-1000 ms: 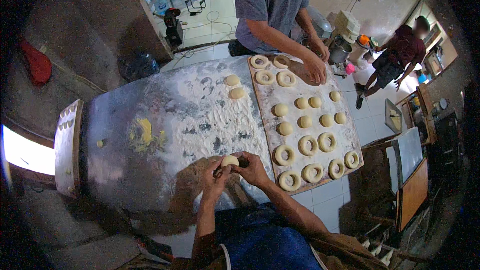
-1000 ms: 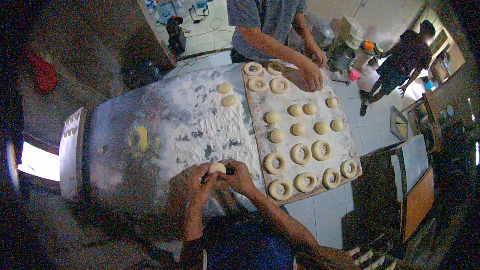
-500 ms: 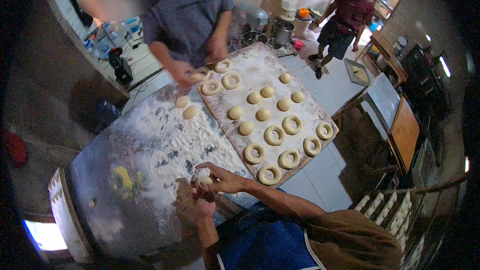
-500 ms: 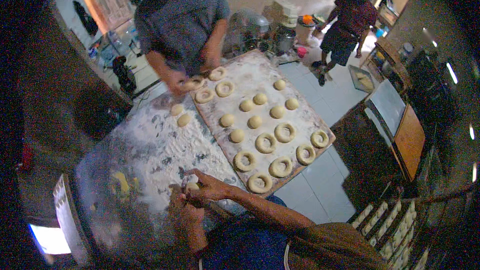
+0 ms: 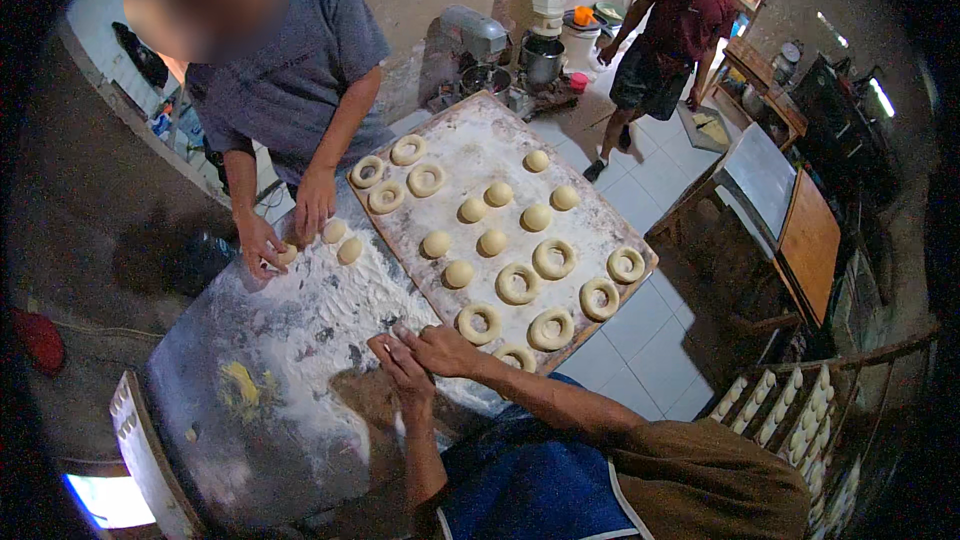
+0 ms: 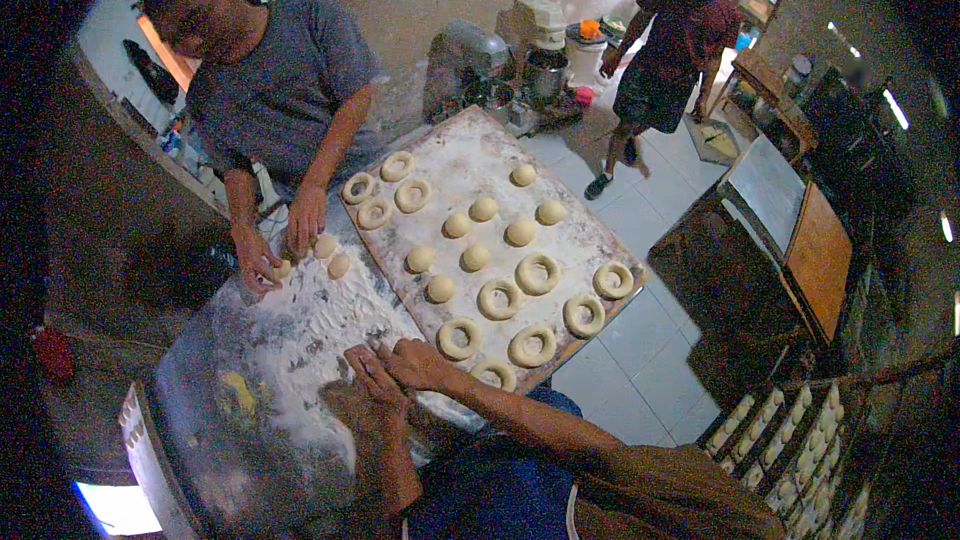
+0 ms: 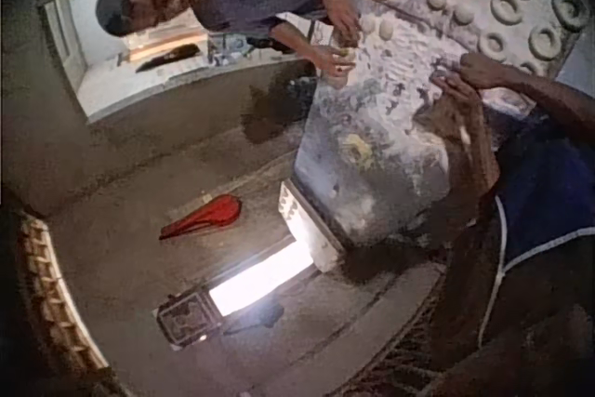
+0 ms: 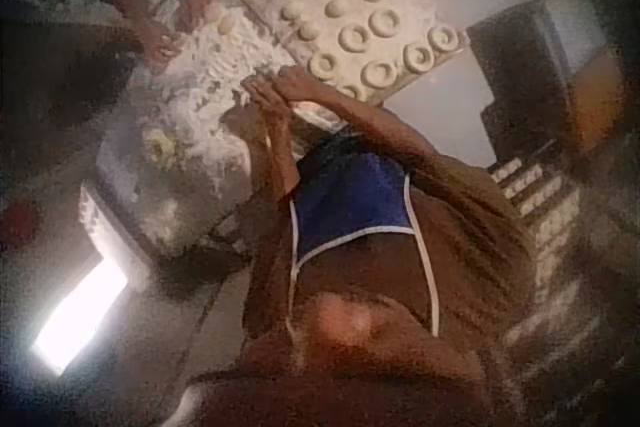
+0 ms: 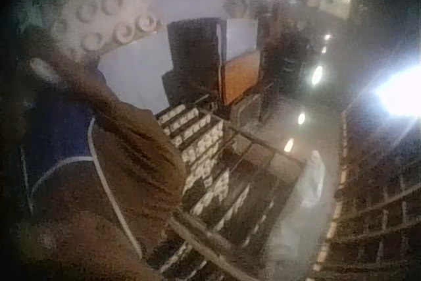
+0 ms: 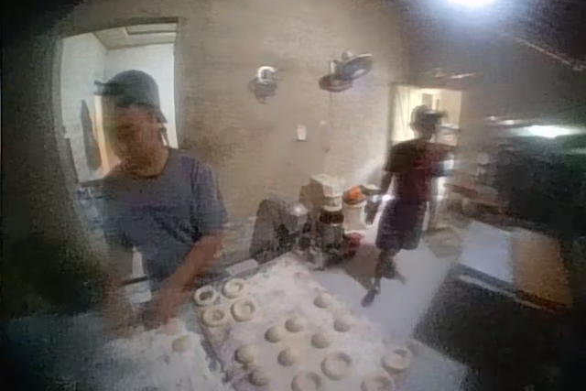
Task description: The person shapes dough balls into ring shapes by hand on a floured table. They roll the dough into a rope, form a circle, and place the finished rings on a wooden board. Another person works alongside, also shaping dough.
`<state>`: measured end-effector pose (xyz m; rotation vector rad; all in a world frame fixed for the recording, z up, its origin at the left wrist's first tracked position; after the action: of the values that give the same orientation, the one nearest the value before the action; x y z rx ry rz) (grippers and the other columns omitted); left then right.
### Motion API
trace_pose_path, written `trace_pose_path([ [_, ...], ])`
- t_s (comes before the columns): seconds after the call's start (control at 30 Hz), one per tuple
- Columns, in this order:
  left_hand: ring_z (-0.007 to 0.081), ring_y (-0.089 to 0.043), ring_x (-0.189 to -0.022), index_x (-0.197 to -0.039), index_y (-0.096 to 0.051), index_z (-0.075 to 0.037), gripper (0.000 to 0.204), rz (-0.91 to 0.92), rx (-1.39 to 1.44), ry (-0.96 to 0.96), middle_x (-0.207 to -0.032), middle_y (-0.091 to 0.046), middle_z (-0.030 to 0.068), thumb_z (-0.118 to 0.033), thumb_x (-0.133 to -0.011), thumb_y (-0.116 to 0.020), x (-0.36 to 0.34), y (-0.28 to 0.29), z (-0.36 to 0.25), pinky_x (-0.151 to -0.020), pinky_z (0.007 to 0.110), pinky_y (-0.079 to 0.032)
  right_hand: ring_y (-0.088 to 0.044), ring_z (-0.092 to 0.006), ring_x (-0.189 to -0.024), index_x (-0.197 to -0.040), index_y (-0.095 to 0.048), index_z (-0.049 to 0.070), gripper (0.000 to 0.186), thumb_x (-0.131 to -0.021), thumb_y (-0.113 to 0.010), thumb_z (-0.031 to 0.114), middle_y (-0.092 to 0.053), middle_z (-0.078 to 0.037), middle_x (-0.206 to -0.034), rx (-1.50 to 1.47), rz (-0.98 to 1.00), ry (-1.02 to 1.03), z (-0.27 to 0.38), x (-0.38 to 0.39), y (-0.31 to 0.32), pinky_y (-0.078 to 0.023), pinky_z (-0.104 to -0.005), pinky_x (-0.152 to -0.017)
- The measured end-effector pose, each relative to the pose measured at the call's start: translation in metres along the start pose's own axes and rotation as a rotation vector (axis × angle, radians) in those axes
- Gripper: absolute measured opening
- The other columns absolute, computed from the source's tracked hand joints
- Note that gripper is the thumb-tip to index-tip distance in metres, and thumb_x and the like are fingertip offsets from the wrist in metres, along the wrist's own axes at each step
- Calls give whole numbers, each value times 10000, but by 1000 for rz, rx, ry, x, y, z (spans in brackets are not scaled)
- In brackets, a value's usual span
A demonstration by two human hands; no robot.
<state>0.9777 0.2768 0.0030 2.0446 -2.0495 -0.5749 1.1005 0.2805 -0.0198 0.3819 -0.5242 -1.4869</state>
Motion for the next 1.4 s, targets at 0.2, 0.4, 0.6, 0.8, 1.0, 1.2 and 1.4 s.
trace_pose_path([
  [0.2,322,-607,-1131,-1175,-577,-42,353,-59,-55,-7,-1201,-651,178,-331,-983,-514,13,-21,13,-1045,535,-408,-659,-411,-662,-729,-722,-19,656,-1023,-427,488,-666,-254,-700,-427,-13,16,2,16,39,-523,-478,-662],
  [0.4,246,-639,-887,-1110,-631,-41,393,-270,791,611,-976,-673,115,-403,-1004,-519,23,-84,65,-825,440,-499,-645,-417,-604,-736,-705,-44,599,-981,-488,458,-615,-289,-646,-414,-84,68,-9,30,94,-500,-485,-620],
  [0.6,267,-628,-852,-1064,-617,-49,377,-85,-100,43,-944,-668,109,-411,-998,-533,24,-99,-39,-763,442,-491,-644,-333,-566,-776,-668,-61,590,-982,-508,468,-605,-261,-637,-194,102,37,-33,37,119,-482,-456,-569],
  [0.8,257,-588,-824,-957,-545,-61,383,-76,191,179,-913,-626,72,-431,-1027,-480,20,-153,-7,-749,438,-459,-597,-373,-546,-744,-679,-36,637,-995,-477,513,-592,-199,-593,37,109,139,-69,45,148,-489,-448,-571],
  [1.0,336,-629,-840,-1051,-646,-55,351,-207,494,219,-897,-659,110,-361,-1030,-475,19,-172,-24,-781,446,-512,-630,-463,-627,-752,-693,-35,665,-1010,-408,507,-613,-290,-650,-284,-42,144,-70,56,190,-508,-526,-651],
  [1.2,280,-607,-873,-1138,-616,-7,433,-244,228,436,-1007,-645,103,-378,-1057,-408,29,-189,-80,-785,408,-488,-535,-389,-506,-698,-644,-48,754,-1011,-374,583,-520,-241,-541,-238,-189,209,-78,64,222,-442,-480,-524],
  [1.4,209,-569,-757,-922,-516,-66,328,-238,-310,-514,-860,-533,55,-368,-1038,-459,35,-204,-97,-692,377,-480,-610,-415,-547,-734,-700,-8,647,-1012,-447,519,-599,-242,-596,-186,53,-53,-114,67,208,-477,-491,-568],
])
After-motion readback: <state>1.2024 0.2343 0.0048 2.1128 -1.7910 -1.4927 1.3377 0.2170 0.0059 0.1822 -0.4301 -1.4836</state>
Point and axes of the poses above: each hand's wrist, its own x-axis away from the middle knuckle, its own y-axis out of the back of the hand, z = x × y, the point moved 10 cm from there along -x, towards the middle knuckle
